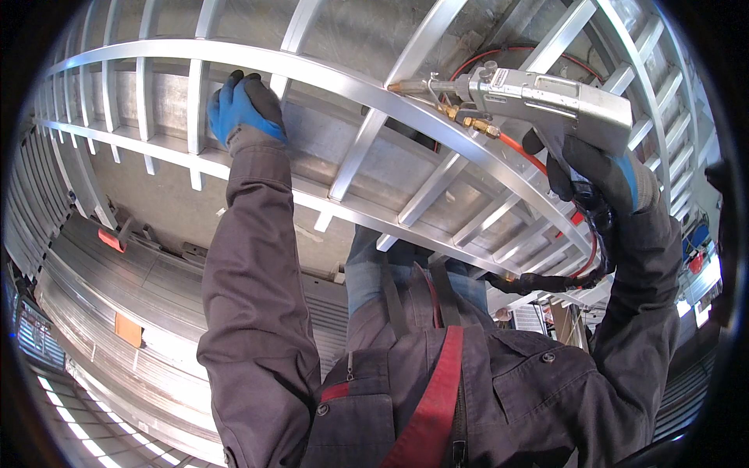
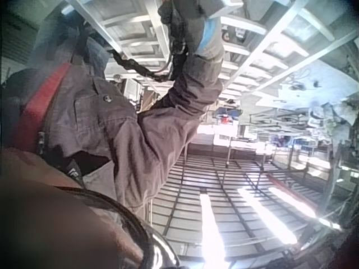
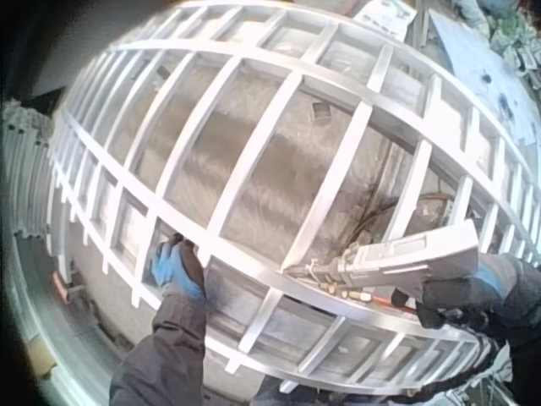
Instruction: The person welds a metal frame using a handheld welding torch. They repeatedly position metal bars onto the frame, weld them in place, and reposition the frame to access different sections. The person wears gloves and a protective jacket while working in a workshop.
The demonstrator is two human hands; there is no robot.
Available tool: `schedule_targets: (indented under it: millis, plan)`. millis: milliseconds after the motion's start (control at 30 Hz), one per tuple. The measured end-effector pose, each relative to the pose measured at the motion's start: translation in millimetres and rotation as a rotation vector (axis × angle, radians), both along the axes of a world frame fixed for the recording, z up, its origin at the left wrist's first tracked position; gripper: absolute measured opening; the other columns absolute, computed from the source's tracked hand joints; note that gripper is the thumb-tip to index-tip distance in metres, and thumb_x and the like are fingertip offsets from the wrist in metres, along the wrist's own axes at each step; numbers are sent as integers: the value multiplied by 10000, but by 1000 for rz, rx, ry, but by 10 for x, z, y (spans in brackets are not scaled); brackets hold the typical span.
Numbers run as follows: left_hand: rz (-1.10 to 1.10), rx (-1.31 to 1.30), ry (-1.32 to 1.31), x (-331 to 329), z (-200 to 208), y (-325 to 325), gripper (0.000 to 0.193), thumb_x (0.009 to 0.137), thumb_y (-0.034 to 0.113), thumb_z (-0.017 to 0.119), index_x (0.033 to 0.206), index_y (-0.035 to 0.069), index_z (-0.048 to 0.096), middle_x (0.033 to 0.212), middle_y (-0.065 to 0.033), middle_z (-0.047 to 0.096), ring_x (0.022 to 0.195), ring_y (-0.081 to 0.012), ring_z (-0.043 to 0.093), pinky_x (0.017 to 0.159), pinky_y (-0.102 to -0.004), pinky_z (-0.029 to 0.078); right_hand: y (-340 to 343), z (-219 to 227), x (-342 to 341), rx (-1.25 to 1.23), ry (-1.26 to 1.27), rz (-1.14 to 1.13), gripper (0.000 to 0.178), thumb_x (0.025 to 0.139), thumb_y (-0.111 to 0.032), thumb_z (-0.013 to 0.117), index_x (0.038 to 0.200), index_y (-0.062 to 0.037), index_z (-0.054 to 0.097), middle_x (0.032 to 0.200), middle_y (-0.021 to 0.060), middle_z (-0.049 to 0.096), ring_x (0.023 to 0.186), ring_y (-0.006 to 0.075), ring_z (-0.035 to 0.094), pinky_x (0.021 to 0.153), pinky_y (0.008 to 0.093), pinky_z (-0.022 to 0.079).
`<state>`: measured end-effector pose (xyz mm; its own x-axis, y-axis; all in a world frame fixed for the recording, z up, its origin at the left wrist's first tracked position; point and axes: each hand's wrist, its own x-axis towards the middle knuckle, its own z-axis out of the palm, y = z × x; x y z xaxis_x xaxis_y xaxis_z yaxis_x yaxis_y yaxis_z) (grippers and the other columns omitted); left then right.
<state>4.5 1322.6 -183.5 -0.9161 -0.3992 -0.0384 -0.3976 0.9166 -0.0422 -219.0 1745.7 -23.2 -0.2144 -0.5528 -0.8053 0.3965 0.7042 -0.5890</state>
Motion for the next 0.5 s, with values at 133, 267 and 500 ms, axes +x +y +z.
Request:
schedule_targets:
  millis: [133,267,500]
  plan:
    - [6,12,-96,-18,7,-17,230,940,240,662,1126,109,697,1321,-156,677,1238,-390,590,1086,-502,444,-88,22,-45,30,-46,-1,467,996,-479,648,973,-17,708,715,57,656,604,153,617,557,315,497]
    - [-27,0,-24,-4,-5,-23,225,942,233,654,1123,106,696,1312,-162,684,1229,-393,594,1080,-505,447,-137,43,-28,41,24,-44,459,998,-461,646,902,-17,709,695,58,636,604,155,610,544,313,481]
    - [22,-23,-96,-12,-48,-40,264,953,255,630,1161,123,723,1367,-157,657,1254,-358,581,1099,-483,443,-76,-27,-24,-5,-74,-94,483,987,-443,672,1116,22,705,681,43,606,589,140,576,524,301,451]
